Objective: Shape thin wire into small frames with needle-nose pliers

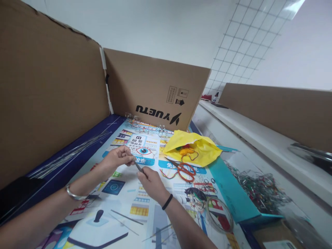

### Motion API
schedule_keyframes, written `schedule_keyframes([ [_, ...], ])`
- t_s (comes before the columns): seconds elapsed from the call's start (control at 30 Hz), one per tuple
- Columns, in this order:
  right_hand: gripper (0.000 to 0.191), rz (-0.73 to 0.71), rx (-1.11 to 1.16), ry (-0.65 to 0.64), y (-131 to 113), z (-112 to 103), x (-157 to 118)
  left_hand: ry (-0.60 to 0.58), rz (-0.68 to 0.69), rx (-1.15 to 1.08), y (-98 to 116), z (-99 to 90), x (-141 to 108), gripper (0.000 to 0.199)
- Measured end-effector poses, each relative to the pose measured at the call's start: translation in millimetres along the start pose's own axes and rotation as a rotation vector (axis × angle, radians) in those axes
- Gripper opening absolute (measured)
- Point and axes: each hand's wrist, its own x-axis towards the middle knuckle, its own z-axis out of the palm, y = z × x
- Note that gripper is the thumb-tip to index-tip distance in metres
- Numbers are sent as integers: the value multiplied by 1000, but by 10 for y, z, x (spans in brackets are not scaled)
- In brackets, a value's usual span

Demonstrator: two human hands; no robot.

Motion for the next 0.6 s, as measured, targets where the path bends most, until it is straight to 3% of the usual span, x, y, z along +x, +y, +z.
schedule_keyframes([
  [0.1, 30, 51, 177, 34, 49, 78, -6, 186, 63, -5, -34, 117, -17, 25],
  [0.17, 32, 60, 242, 36, 72, 119, -9, 237, 71, -5, -58, 165, -36, 25],
  [0.6, 36, 29, 322, 85, 40, 164, -23, 292, 50, -96, -73, 317, -139, 26],
])
